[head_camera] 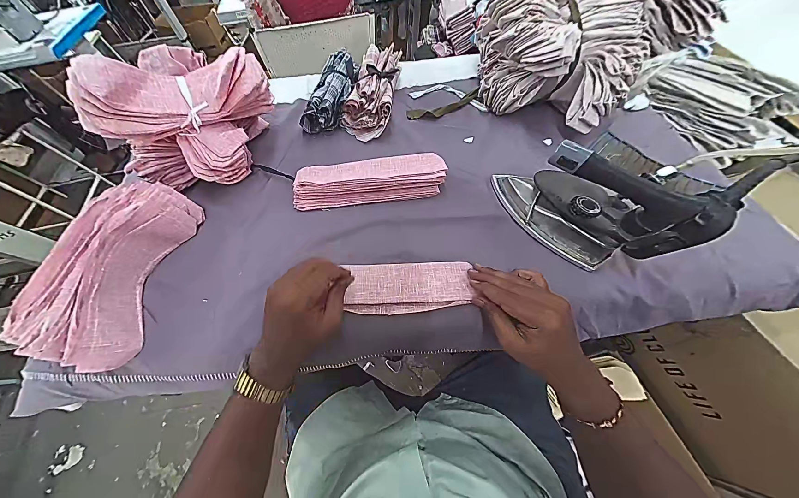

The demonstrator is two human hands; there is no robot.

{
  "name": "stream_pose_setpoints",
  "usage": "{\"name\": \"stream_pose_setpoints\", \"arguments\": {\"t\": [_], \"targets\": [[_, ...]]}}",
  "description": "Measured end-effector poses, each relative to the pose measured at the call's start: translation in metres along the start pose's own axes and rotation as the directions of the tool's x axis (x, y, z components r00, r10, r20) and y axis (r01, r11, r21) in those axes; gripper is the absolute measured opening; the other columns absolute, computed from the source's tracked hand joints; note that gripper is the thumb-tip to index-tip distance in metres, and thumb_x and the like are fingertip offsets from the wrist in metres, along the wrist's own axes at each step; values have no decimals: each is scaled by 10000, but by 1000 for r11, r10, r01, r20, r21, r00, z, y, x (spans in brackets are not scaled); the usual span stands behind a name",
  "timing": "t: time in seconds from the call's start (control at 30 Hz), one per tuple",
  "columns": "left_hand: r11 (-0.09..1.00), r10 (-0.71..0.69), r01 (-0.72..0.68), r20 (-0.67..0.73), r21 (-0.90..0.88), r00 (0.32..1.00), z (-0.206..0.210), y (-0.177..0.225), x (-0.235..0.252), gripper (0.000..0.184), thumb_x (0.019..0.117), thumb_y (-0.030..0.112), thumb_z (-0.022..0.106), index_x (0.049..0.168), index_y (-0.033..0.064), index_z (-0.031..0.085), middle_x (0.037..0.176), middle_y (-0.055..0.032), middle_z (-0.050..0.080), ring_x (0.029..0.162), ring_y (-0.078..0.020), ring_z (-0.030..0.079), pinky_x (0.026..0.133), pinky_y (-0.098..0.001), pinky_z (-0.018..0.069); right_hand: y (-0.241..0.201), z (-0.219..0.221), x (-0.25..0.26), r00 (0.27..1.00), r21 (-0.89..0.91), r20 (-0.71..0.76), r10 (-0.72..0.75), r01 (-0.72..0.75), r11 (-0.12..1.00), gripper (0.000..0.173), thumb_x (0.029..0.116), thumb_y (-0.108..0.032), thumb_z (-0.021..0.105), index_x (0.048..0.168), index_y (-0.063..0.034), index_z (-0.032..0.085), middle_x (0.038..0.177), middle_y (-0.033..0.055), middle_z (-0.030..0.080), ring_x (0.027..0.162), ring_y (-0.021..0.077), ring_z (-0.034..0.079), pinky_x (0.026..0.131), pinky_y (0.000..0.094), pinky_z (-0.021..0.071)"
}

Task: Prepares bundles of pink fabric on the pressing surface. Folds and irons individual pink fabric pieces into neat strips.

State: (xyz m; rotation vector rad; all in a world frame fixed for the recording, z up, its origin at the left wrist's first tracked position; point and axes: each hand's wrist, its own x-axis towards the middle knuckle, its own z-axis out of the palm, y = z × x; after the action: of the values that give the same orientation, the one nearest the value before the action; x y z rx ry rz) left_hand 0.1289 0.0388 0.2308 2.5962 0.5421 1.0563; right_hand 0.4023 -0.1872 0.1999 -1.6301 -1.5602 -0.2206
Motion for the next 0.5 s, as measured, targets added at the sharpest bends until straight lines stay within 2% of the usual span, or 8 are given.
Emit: {"name": "stream_pose_setpoints", "arguments": {"t": [0.1,0.17,0.27,0.37,0.5], "targets": [[999,-9,14,139,-34,990,-10,-2,-23,324,977,343,682,1188,110,758,1190,-40,729,1132,-139,673,973,-341,571,3,-1,-4,999,-45,-11,-39,38,998,234,1030,-233,617,1131,-96,778,1262,64,740,1238,196,662,1053,466,493],[998,-8,18,190,-54,982,-15,-7,-27,405,959,386,706,1252,108,733,1276,-52,699,1221,-161,634,1040,-367,541,0,-2,0,996,-55,7,-84,85,995,247,1028,-265,625,1141,-103,774,1266,61,737,1235,206,658,1044,480,479],[984,-13,53,233,-168,972,-21,-16,-25,304,989,262,674,1244,111,741,1297,-39,700,1253,-163,628,1081,-383,528,-5,0,4,994,-97,83,-70,78,992,256,1057,-254,554,1148,-179,781,1261,-22,741,1200,133,661,1021,477,434],[962,8,67,274,-265,962,-27,-26,-21,263,1015,138,593,1224,99,747,1302,-43,702,1261,-174,636,1100,-391,530,-3,-3,9,997,-37,70,-43,46,998,299,1048,-156,499,1121,-182,787,1218,-36,757,1161,112,676,995,485,435],[961,32,49,282,-274,959,-30,-28,-19,296,1012,82,528,1207,84,751,1286,-48,710,1251,-180,643,1096,-388,532,-1,-7,8,992,4,118,-33,33,999,293,1046,-203,512,1160,-196,782,1243,-55,745,1189,102,659,1009,500,422]]}}
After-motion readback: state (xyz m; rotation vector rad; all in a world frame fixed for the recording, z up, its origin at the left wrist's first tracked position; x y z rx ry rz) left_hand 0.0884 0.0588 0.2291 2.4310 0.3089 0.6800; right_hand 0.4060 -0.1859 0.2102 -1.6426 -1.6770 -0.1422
